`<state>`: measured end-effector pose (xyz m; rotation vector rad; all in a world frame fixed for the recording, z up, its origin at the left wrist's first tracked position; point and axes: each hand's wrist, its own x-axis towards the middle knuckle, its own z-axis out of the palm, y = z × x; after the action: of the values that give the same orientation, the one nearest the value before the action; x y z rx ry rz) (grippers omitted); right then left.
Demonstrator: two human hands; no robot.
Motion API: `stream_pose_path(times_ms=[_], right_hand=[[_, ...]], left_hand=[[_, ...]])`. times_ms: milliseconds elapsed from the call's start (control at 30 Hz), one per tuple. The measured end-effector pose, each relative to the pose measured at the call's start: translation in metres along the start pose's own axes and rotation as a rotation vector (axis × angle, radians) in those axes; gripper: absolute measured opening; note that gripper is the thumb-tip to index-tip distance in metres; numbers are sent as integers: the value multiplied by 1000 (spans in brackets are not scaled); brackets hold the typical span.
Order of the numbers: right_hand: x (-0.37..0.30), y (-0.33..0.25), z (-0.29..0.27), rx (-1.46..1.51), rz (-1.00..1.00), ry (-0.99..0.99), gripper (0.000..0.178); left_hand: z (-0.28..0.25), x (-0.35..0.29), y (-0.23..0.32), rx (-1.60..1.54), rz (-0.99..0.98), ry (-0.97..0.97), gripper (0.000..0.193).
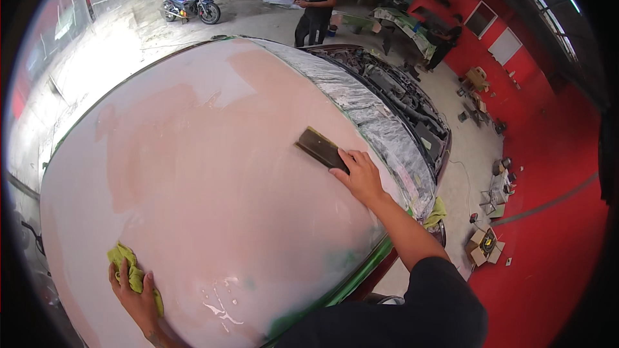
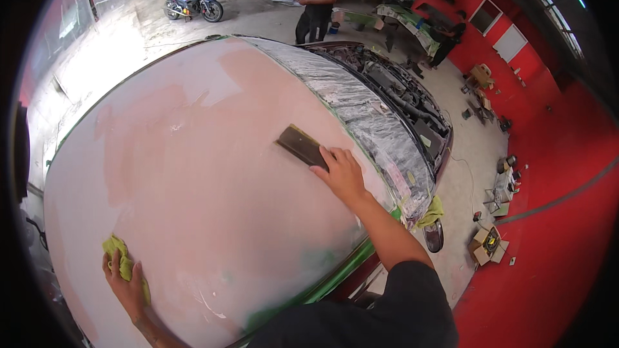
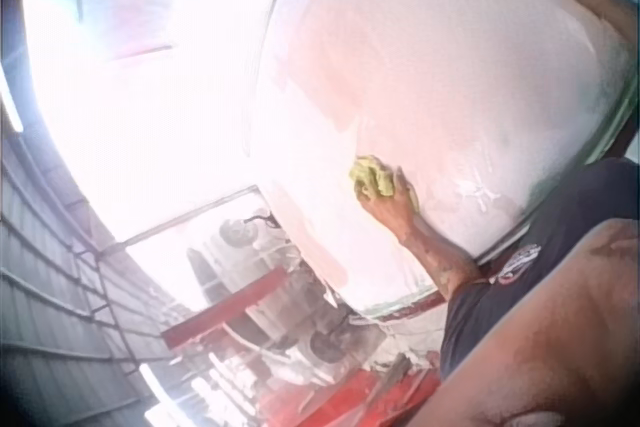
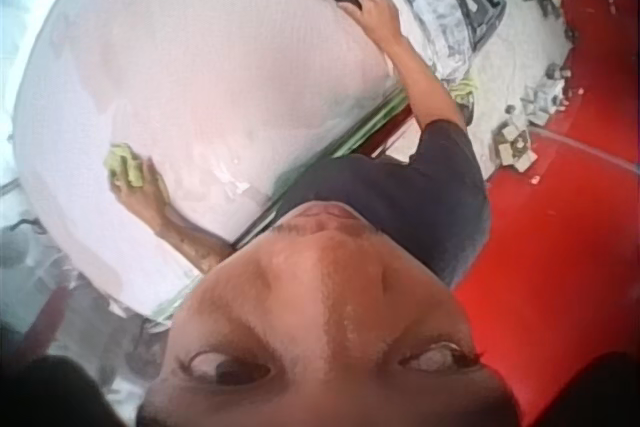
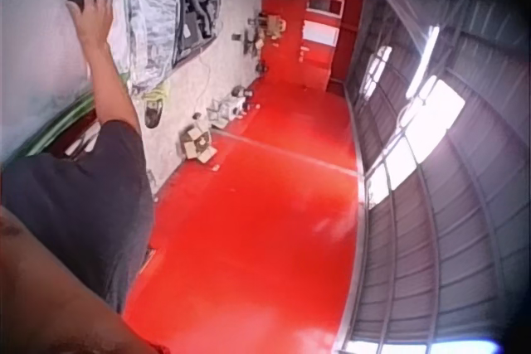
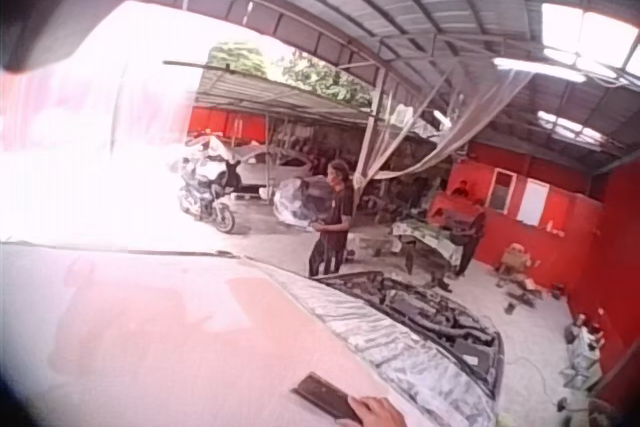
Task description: Wet sanding the roof of a car using a sanding block and a wet cloth.
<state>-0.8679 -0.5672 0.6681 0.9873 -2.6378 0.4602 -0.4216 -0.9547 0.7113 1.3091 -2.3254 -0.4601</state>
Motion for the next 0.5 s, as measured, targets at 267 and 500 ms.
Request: stream_pose_path(times_ms=[267, 500], right_hand=[[109, 37, 52, -101, 238, -88, 60], [-38, -32, -29, -10, -40, -80, 63]], left_hand=[[9, 4, 5, -8, 49, -21, 62], [-2, 6, 11, 9, 20, -11, 63]])
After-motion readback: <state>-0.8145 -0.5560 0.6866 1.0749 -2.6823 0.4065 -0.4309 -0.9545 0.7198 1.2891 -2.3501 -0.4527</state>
